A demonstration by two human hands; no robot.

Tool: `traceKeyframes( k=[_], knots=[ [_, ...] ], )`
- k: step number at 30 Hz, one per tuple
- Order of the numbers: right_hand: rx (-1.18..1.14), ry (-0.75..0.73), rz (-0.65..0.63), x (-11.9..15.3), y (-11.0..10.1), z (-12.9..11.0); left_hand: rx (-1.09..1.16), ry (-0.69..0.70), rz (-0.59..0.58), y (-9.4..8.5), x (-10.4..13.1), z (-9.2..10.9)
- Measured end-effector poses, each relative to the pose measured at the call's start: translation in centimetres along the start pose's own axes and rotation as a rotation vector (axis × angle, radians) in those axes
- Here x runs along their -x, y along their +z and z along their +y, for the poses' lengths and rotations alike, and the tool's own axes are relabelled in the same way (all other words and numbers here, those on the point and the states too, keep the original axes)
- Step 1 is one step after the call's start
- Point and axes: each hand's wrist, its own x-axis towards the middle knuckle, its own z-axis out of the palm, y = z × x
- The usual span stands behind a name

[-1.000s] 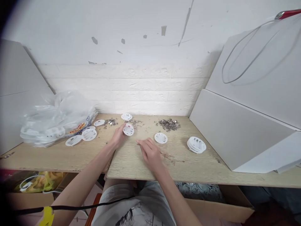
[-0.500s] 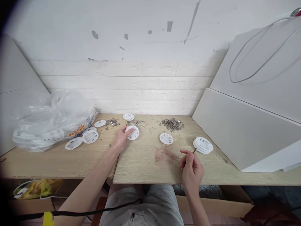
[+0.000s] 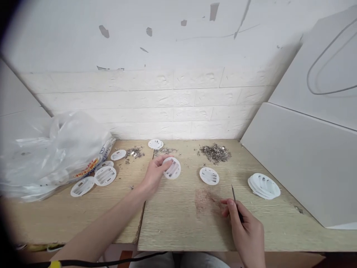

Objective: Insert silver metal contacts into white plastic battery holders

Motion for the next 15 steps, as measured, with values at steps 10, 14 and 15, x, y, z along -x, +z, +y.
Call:
traceKeyframes(
  k=[10, 14, 15],
  knots=[
    [-0.079, 0.049, 0.055, 0.0, -0.4, 0.2, -0.253, 0.016, -0.030, -0.6, 0.4, 0.0],
    [-0.110, -0.065, -0.026, 0.2, -1.2, 0.5, -0.384, 0.176, 0.024, -0.6, 0.5, -0.5],
    [-0.128, -0.086, -0.065, 0.3, -1.4, 0.6, -0.407, 0.210, 0.030, -0.8, 0.5, -0.7]
  ],
)
